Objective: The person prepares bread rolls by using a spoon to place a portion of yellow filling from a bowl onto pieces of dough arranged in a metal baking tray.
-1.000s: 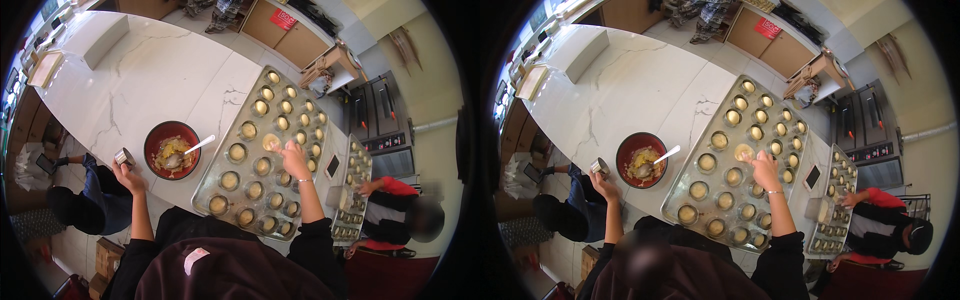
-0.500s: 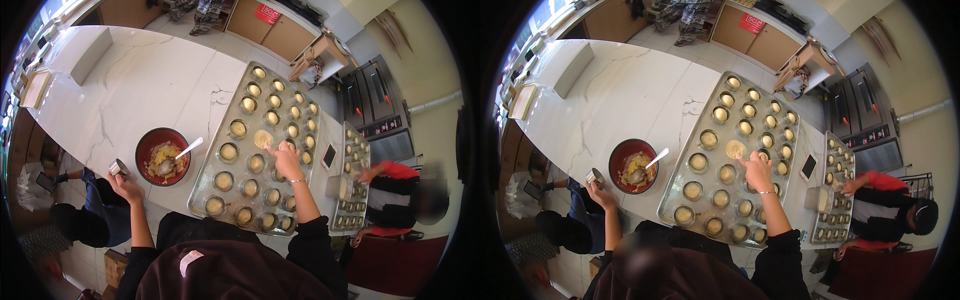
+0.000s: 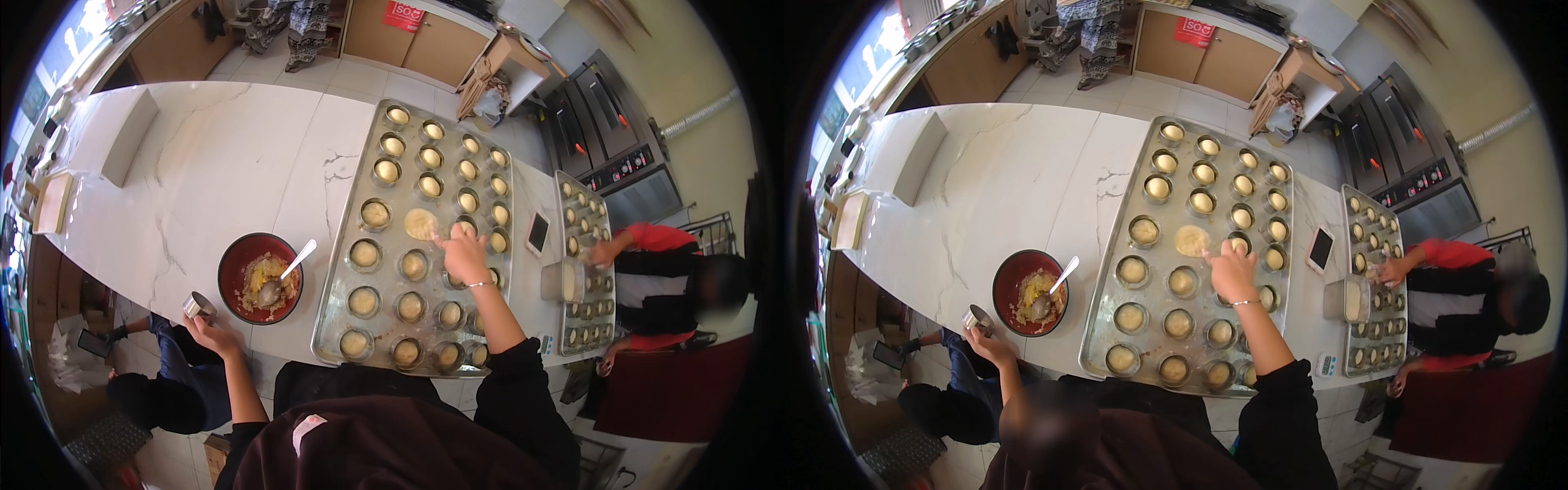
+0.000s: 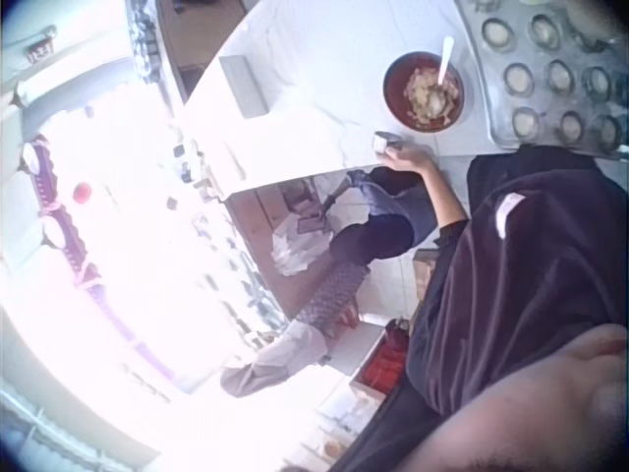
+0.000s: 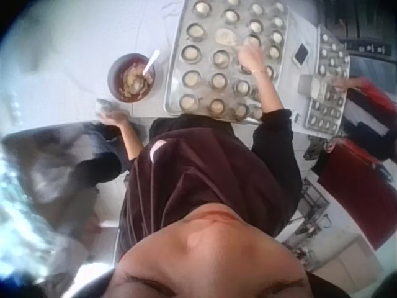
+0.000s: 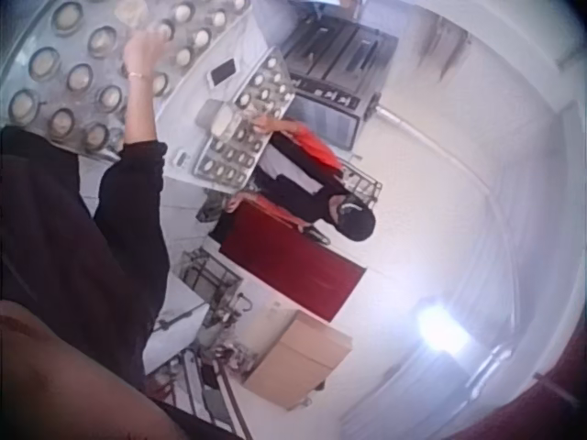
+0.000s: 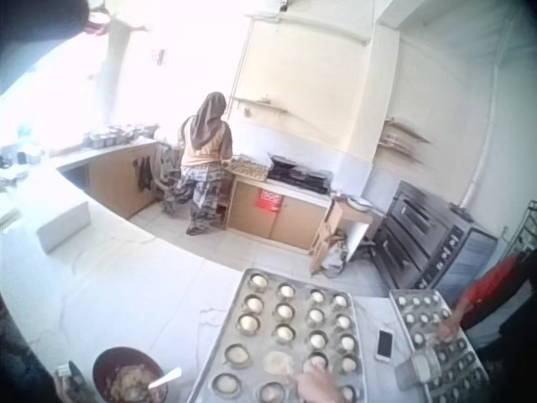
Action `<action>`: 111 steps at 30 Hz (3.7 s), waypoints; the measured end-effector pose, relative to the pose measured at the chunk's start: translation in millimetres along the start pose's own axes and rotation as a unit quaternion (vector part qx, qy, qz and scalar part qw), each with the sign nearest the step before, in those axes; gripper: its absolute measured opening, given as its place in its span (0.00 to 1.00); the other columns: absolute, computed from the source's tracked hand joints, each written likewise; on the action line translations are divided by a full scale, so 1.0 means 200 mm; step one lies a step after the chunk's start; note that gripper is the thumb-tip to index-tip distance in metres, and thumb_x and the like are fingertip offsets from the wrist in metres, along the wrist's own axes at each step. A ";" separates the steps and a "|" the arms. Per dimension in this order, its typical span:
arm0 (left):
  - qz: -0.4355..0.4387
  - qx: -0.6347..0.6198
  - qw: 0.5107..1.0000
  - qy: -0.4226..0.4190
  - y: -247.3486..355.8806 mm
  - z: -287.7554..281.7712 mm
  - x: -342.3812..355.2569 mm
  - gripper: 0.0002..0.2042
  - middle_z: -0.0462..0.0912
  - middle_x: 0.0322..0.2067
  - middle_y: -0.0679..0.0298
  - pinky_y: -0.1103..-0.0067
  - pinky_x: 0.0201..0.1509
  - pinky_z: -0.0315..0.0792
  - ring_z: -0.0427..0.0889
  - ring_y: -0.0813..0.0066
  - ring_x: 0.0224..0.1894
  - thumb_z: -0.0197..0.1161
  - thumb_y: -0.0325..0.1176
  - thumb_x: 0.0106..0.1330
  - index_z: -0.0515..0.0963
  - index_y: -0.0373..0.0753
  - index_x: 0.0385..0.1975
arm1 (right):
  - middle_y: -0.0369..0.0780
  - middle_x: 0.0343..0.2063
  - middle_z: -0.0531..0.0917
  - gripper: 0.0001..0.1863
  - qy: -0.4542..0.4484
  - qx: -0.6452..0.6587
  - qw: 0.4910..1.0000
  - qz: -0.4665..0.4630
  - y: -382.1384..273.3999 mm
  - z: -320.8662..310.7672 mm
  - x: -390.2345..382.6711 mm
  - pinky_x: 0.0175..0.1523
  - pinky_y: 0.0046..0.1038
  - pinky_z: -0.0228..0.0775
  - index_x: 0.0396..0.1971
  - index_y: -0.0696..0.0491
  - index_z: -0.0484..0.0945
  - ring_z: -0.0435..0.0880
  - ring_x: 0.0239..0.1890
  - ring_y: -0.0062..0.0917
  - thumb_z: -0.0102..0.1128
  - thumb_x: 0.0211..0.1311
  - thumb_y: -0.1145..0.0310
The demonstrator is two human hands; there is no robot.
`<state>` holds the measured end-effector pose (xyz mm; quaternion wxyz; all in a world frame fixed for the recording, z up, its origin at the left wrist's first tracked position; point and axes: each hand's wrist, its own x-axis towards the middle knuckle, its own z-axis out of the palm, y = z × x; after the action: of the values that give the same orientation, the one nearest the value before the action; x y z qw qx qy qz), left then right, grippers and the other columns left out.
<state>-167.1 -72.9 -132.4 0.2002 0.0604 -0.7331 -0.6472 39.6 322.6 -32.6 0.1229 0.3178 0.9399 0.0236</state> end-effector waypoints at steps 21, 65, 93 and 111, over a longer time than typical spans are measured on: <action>0.009 0.030 0.999 0.010 -0.02 -0.02 0.02 0.17 0.71 0.33 0.60 0.79 0.37 0.66 0.71 0.73 0.34 0.38 0.38 0.62 0.69 0.30 0.38 | 0.43 0.43 0.69 0.20 -0.024 0.080 0.996 0.028 0.02 -0.04 0.18 0.50 0.44 0.54 0.35 0.52 0.79 0.64 0.47 0.38 0.37 0.63 0.59; 0.006 0.002 1.000 -0.006 0.02 0.00 -0.01 0.19 0.70 0.36 0.60 0.80 0.36 0.66 0.70 0.73 0.35 0.40 0.39 0.60 0.66 0.30 0.44 | 0.40 0.43 0.69 0.19 -0.045 0.019 0.996 -0.076 -0.16 -0.11 0.22 0.52 0.46 0.54 0.47 0.34 0.72 0.66 0.49 0.36 0.42 0.57 0.68; 0.026 0.024 0.997 0.073 -0.04 0.03 0.03 0.17 0.72 0.26 0.64 0.82 0.26 0.66 0.70 0.78 0.24 0.43 0.42 0.62 0.70 0.32 0.37 | 0.49 0.42 0.71 0.30 0.031 0.168 0.982 -0.078 -0.10 0.01 0.27 0.50 0.40 0.62 0.47 0.51 0.71 0.70 0.45 0.41 0.67 0.39 0.63; 0.023 0.057 0.996 0.061 -0.03 0.01 0.04 0.18 0.73 0.26 0.64 0.82 0.26 0.67 0.72 0.78 0.26 0.43 0.44 0.63 0.70 0.33 0.37 | 0.42 0.39 0.73 0.21 0.023 0.198 0.942 -0.269 0.04 0.03 0.36 0.51 0.34 0.63 0.43 0.46 0.74 0.71 0.43 0.42 0.57 0.43 0.76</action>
<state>-175.4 -74.8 -137.1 0.2556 0.0947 -0.7563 -0.5948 -10.7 372.1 -53.8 0.0381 0.0705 0.9786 -0.1894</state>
